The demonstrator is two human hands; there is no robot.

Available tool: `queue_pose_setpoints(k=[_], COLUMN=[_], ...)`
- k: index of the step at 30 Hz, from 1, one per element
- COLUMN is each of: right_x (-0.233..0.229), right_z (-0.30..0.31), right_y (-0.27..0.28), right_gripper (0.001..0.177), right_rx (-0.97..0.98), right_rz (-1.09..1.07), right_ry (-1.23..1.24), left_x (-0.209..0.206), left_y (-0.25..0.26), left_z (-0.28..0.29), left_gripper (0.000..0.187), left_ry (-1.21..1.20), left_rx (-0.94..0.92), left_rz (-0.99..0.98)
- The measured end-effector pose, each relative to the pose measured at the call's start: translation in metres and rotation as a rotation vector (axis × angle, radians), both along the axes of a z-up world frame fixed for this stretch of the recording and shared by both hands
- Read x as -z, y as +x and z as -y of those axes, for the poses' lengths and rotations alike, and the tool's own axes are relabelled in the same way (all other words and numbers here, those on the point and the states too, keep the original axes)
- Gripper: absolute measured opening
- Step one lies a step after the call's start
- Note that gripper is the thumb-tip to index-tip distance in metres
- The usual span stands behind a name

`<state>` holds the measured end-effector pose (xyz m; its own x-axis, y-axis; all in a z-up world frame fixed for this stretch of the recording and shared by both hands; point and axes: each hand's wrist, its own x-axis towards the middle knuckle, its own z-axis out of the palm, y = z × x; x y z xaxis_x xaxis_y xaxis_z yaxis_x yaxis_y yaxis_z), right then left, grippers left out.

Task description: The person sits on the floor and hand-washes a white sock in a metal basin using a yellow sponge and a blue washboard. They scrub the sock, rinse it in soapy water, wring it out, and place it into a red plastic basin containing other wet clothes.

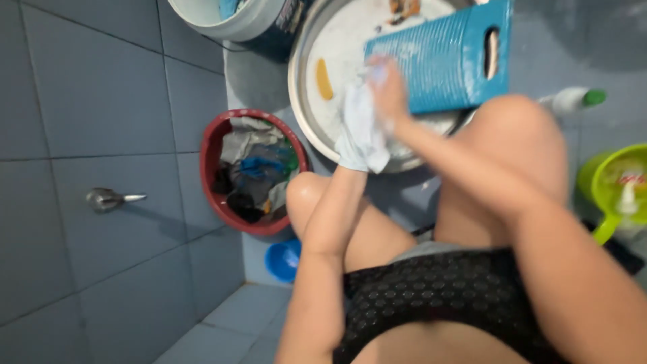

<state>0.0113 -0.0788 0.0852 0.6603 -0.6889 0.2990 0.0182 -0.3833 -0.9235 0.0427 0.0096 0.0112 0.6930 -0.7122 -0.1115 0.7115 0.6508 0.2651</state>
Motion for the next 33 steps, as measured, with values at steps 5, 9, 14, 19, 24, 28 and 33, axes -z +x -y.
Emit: queue_pose_setpoints(k=[5, 9, 14, 19, 24, 28, 33], right_x=[-0.027, -0.058, -0.046, 0.049, 0.116, 0.091, 0.015], right_z=[0.045, 0.044, 0.012, 0.018, -0.012, 0.003, -0.04], right_y=[-0.005, -0.027, -0.026, 0.0, 0.022, 0.028, -0.007], right_gripper=[0.021, 0.03, 0.026, 0.03, 0.037, 0.032, 0.033], right_rx=[0.037, -0.183, -0.157, -0.254, -0.17, -0.144, -0.246], right_rz=[0.422, 0.304, 0.366, 0.313, -0.062, -0.042, 0.193], right_ry=[1.221, 0.892, 1.352, 1.273, 0.609, 0.407, 0.216], left_x=[-0.048, -0.063, -0.045, 0.007, 0.013, 0.021, 0.007], left_y=[0.048, 0.072, 0.058, -0.015, 0.018, -0.017, 0.025], left_z=[-0.018, -0.022, -0.032, 0.029, 0.018, 0.019, 0.018], left_gripper=[0.064, 0.065, 0.065, 0.066, 0.066, 0.066, 0.067], left_ry=[-0.026, -0.047, -0.079, -0.124, -0.194, -0.147, -0.178], left_rx=[0.0, -0.044, -0.083, -0.068, -0.083, -0.065, -0.082], left_rz=[0.04, 0.052, 0.007, -0.052, -0.082, -0.071, -0.063])
